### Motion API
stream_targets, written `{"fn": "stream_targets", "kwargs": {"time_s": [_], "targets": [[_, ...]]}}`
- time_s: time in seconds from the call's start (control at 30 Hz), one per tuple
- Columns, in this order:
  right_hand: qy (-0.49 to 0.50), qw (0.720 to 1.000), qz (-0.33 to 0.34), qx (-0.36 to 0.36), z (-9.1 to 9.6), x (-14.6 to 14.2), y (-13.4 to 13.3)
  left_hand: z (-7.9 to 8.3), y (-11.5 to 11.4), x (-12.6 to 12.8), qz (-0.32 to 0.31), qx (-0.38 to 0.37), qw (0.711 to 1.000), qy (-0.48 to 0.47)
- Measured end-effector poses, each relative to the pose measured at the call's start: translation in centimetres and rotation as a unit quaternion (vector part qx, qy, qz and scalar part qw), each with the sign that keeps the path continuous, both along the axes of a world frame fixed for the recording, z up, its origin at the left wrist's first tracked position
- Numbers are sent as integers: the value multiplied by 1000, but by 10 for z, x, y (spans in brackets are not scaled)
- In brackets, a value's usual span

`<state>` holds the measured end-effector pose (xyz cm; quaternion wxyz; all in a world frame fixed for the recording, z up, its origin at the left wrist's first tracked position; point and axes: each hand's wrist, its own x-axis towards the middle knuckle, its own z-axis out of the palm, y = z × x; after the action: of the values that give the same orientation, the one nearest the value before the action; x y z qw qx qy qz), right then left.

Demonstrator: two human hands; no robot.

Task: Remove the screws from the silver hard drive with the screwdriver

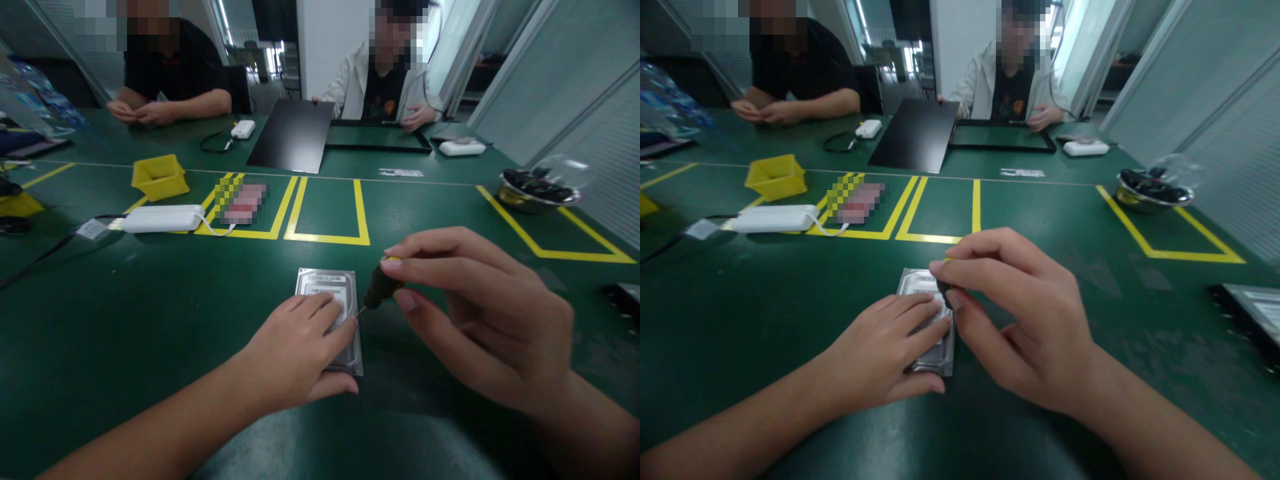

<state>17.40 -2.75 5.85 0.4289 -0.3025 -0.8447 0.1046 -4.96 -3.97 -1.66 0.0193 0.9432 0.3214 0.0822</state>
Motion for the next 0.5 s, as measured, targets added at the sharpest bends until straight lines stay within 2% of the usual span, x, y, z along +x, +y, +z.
{"fn": "stream_targets", "kwargs": {"time_s": [0.13, 0.33, 0.5], "targets": [[6, 1000, 4, -9, -2, 0, 1, 0, 0, 0, 0, -1, 1000, -1], [-39, 999, 11, -23, -1, 4, 0, 0, -1, -1, -1, 3, 1000, -3], [-53, 998, -9, -29, -3, 2, 2, 0, 0, -1, -3, 3, 1000, -1]]}}
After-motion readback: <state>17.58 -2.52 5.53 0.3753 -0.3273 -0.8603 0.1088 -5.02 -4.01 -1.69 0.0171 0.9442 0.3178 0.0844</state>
